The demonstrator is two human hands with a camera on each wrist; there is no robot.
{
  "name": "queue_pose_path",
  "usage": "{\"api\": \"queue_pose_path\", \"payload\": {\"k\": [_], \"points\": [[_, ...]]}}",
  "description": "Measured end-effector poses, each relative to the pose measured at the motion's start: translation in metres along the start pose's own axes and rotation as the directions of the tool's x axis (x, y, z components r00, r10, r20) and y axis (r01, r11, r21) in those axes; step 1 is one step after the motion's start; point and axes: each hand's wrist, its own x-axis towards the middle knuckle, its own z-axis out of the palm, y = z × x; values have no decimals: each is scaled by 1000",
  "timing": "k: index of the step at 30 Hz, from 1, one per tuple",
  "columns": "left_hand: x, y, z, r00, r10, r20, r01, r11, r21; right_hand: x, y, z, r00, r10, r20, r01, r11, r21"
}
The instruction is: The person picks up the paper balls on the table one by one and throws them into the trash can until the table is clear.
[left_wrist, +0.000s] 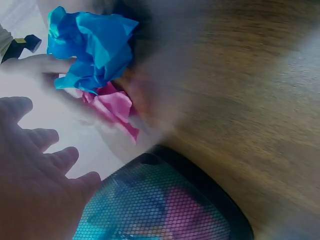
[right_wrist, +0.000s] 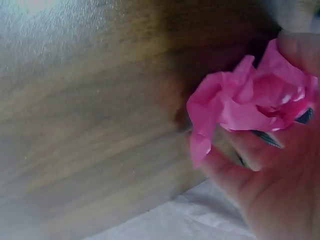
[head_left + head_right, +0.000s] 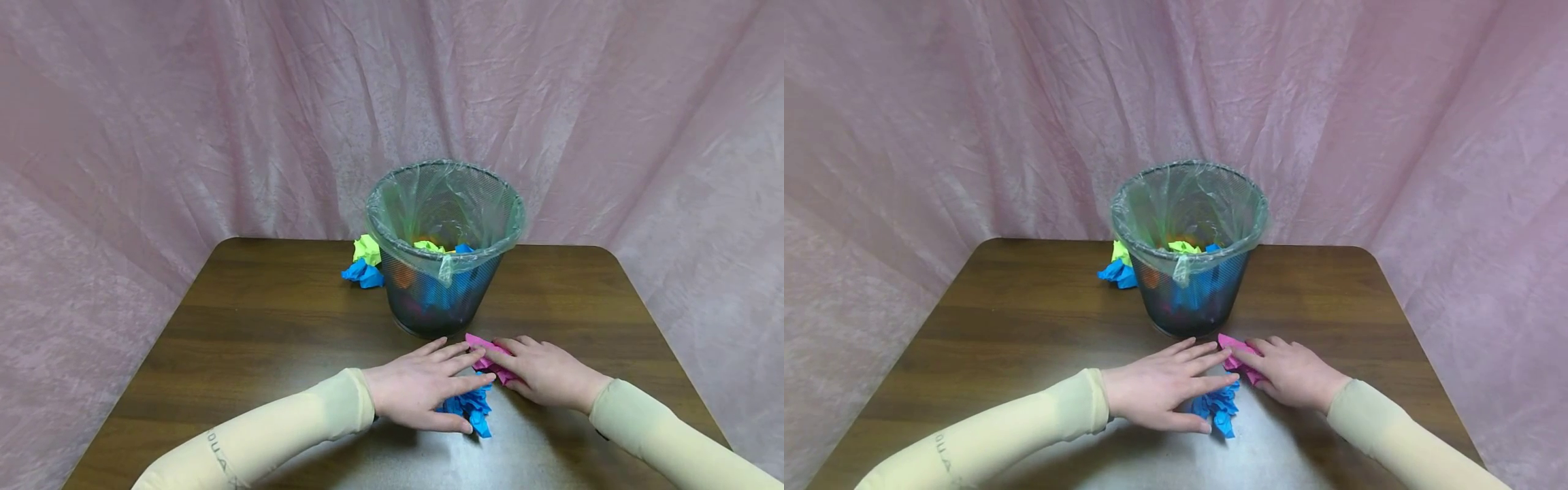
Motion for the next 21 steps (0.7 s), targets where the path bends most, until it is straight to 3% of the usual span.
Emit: {"api": "queue_pose_path", "payload": {"k": [4, 8, 21], "points": [[3, 3, -2, 1000, 3, -3, -3, 1000, 3, -4, 0, -2, 999, 35, -4, -36, 999, -33], [3, 3, -2, 1000, 2, 1, -2, 1000, -6, -5, 1, -1, 997, 38, -62, -40, 999, -26], [4, 2, -5, 1000, 8, 7, -7, 999, -33, 1, 5, 0, 989, -39, -144, 47, 998, 51]]}}
